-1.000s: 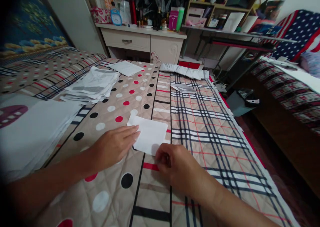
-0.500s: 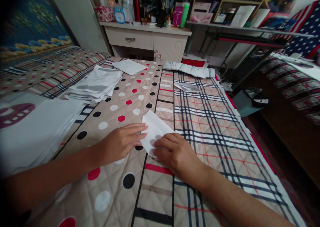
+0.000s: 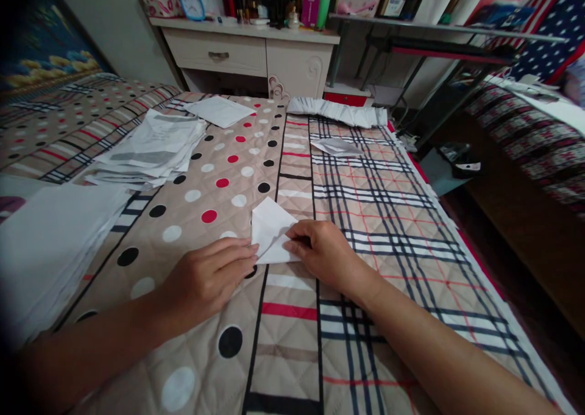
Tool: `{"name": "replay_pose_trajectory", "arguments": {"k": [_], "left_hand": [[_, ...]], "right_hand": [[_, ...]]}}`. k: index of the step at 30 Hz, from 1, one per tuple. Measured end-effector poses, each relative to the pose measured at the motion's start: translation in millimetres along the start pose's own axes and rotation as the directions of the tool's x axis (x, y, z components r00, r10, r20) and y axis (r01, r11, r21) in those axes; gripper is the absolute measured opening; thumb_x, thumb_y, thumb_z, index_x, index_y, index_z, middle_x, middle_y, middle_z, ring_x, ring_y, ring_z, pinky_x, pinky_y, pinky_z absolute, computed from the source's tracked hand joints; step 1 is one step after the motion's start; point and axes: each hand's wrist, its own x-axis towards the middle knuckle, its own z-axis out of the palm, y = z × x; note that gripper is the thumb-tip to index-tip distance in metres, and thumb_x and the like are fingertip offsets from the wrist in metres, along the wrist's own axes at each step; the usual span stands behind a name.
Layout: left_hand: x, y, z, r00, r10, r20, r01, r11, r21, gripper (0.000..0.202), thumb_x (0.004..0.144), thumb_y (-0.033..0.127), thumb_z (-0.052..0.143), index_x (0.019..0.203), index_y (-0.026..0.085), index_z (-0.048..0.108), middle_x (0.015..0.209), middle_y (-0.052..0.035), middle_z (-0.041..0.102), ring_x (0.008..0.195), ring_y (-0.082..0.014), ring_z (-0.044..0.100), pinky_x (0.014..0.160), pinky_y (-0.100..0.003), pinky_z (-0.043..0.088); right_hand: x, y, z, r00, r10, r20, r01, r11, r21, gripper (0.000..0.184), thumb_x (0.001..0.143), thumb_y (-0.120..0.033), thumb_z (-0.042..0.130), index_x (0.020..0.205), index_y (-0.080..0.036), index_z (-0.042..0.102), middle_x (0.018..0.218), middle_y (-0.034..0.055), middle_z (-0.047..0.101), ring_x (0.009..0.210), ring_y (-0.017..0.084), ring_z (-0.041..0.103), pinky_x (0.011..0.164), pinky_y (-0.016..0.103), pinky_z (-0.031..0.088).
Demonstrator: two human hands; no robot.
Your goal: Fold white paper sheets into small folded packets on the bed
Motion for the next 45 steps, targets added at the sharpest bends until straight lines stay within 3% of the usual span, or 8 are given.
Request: {"name": "replay_pose_trajectory", "arguments": {"k": [2,8,24,31,36,39,42,45], "left_hand": [[0,0,0.0,1.0,-0.017,-0.003,0.017,1.0,-0.017,0.015,0.085,0.005,0.058,0.094,0.009,0.069,0.096,-0.0098,0.073,0.098,-0.0229,0.067,0.088,-0.035,0.059],[0,1,-1.2,1.0,0.001,0.0,-0.001,1.0,0.008,0.02,0.088,0.008,0.054,0.102,0.011,0.068,0.099,-0.0092,0.073,0.1,-0.0243,0.068,0.086,-0.037,0.061],[2,0,-2.1,1.0,0.028,-0.005,-0.028,0.999,0.017,0.019,0.09,0.011,0.051,0.096,0.014,0.069,0.095,-0.0082,0.074,0.098,-0.0219,0.07,0.085,-0.034,0.061],[3,-13,-1.4,0.985,-0.162,-0.064,0.151,0.977,-0.152,0.023,0.086,0.006,0.053,0.098,0.018,0.068,0.092,-0.0032,0.076,0.078,-0.0151,0.072,0.069,-0.026,0.058],[6,-15,0.5,0.973,-0.212,-0.086,0.186,0.952,-0.243,0.014,0.086,0.011,0.059,0.094,0.018,0.067,0.088,-0.0027,0.073,0.08,-0.0144,0.068,0.071,-0.026,0.054],[9,-12,0.3,0.954,-0.294,-0.058,0.275,0.937,-0.217,0.014,0.083,0.023,0.067,0.096,0.018,0.065,0.093,-0.0052,0.068,0.086,-0.0178,0.064,0.075,-0.031,0.052],[13,-9,0.2,0.909,-0.416,0.026,0.417,0.907,-0.06,0.03,0.073,0.036,0.075,0.092,0.017,0.061,0.093,-0.0068,0.063,0.087,-0.0232,0.059,0.076,-0.038,0.05],[16,-9,1.7,0.885,-0.462,0.058,0.461,0.887,0.031,0.026,0.074,0.037,0.073,0.086,0.018,0.058,0.088,-0.0057,0.061,0.085,-0.0236,0.057,0.077,-0.039,0.048]], "right_hand": [[0,0,1,0.998,0.052,-0.035,-0.05,0.998,0.038,0.006,0.082,-0.022,0.064,0.08,-0.017,0.064,0.07,-0.0005,0.063,0.061,0.011,0.053,0.057,0.023,0.038],[-1,8,11,0.976,0.128,-0.175,-0.1,0.982,0.158,0.023,0.076,-0.029,0.074,0.083,-0.019,0.054,0.075,-0.0016,0.062,0.063,0.012,0.055,0.057,0.023,0.041],[-1,5,15,0.968,0.101,-0.229,-0.1,0.995,0.016,0.02,0.077,-0.031,0.073,0.075,-0.019,0.057,0.067,-0.0032,0.06,0.058,0.01,0.051,0.055,0.022,0.036],[-2,7,12,0.976,0.154,-0.155,-0.088,0.926,0.368,0.029,0.074,-0.037,0.076,0.092,-0.018,0.063,0.073,-0.0009,0.062,0.062,0.012,0.055,0.056,0.022,0.042],[-13,3,-2,0.987,0.005,0.16,-0.102,0.79,0.605,0.053,0.09,-0.06,0.047,0.088,-0.012,0.07,0.07,0.0071,0.068,0.061,0.015,0.059,0.059,0.026,0.046],[-14,-1,-3,0.976,0.003,0.217,-0.108,0.872,0.477,0.047,0.092,-0.053,0.048,0.085,-0.013,0.07,0.072,0.0061,0.068,0.061,0.013,0.058,0.057,0.024,0.045],[-13,-6,4,0.992,-0.062,0.105,0.041,0.981,0.191,0.018,0.085,-0.034,0.065,0.084,-0.017,0.068,0.077,0.0024,0.065,0.064,0.012,0.056,0.057,0.022,0.043],[-9,-5,8,0.979,-0.196,-0.057,0.192,0.979,-0.066,0.009,0.083,-0.024,0.065,0.091,-0.02,0.066,0.098,0.0066,0.064,0.084,0.017,0.061,0.072,0.029,0.049]]}}
